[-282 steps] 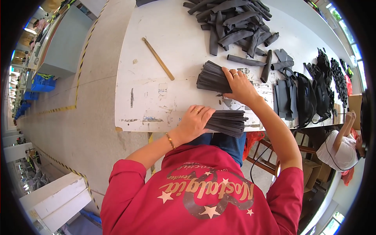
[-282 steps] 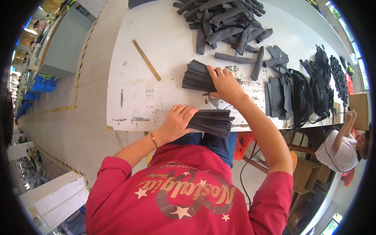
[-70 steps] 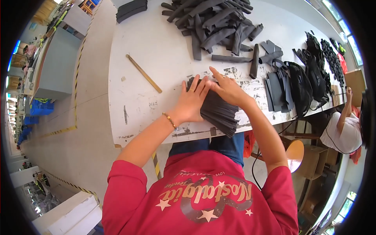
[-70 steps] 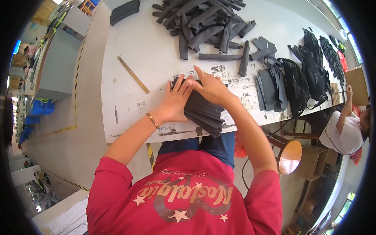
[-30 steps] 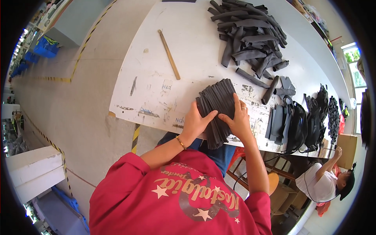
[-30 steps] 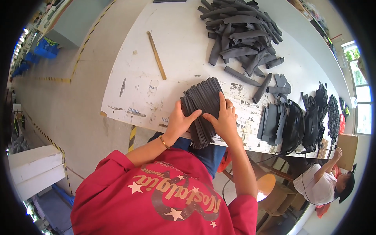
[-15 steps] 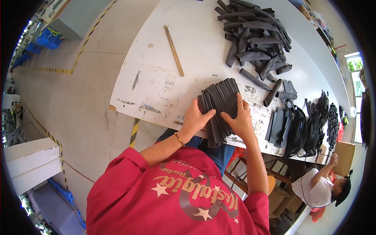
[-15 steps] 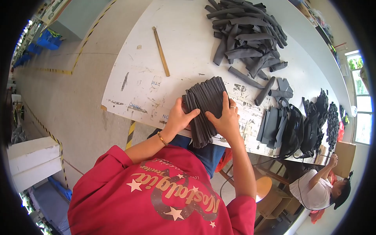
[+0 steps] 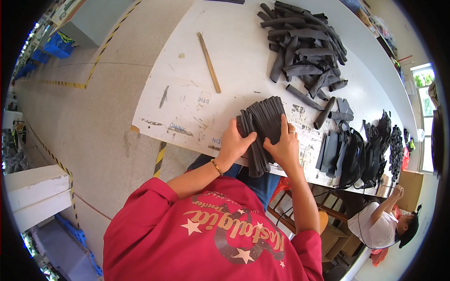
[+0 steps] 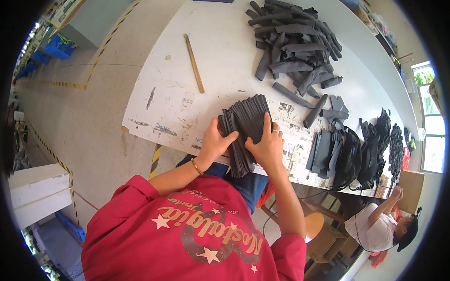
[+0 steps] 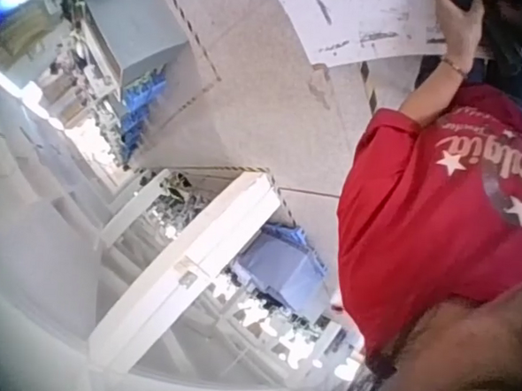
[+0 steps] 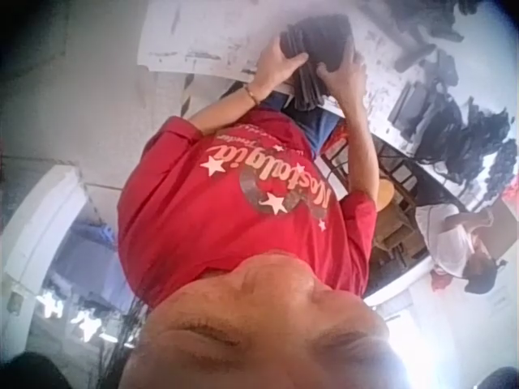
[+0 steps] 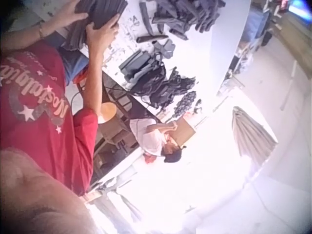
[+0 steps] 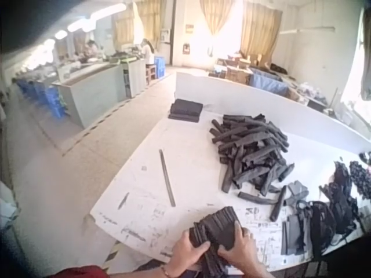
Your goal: Sort and stack small black foam components on a workbench in a manufacturing environment.
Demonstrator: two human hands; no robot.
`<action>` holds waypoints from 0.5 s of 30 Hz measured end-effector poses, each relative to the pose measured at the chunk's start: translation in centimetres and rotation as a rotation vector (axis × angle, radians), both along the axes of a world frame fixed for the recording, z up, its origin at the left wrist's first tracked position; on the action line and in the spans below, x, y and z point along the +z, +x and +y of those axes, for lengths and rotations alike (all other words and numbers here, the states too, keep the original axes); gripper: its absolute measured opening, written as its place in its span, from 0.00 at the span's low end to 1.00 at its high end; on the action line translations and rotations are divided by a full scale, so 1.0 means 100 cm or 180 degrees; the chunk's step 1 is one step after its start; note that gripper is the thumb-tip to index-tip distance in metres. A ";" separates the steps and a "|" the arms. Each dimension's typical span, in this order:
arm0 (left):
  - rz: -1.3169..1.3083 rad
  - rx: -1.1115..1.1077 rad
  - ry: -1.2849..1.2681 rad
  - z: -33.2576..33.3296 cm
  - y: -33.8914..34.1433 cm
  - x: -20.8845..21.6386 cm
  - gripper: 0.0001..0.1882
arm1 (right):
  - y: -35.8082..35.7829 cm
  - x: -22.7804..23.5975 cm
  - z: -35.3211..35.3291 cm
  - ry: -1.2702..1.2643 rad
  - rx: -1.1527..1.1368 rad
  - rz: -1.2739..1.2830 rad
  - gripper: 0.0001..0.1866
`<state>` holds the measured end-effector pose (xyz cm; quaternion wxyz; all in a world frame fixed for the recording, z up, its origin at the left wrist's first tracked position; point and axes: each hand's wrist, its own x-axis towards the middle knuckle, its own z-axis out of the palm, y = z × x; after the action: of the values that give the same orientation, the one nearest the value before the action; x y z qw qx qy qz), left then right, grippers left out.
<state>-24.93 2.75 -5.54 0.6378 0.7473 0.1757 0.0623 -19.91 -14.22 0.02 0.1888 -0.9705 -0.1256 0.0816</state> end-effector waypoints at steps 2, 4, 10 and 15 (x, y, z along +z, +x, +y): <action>-0.0062 0.0058 0.0018 -0.003 0.001 -0.002 0.28 | -0.004 -0.002 -0.001 -0.0009 -0.0218 -0.0147 0.49; -0.0107 0.0130 0.0041 -0.003 0.002 -0.001 0.28 | -0.009 -0.001 -0.002 -0.0025 -0.0309 -0.0183 0.49; -0.0161 0.0170 0.0048 -0.004 0.011 0.000 0.32 | -0.016 -0.002 -0.003 0.0051 -0.0432 -0.0143 0.49; 0.0043 0.0092 -0.0066 -0.006 0.017 -0.001 0.36 | -0.016 -0.003 -0.015 0.0271 -0.0162 0.0130 0.55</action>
<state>-23.18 2.14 -5.59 0.6433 0.7385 0.1914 0.0646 -21.48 -15.68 -0.23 0.2345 -0.9626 -0.1004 0.0912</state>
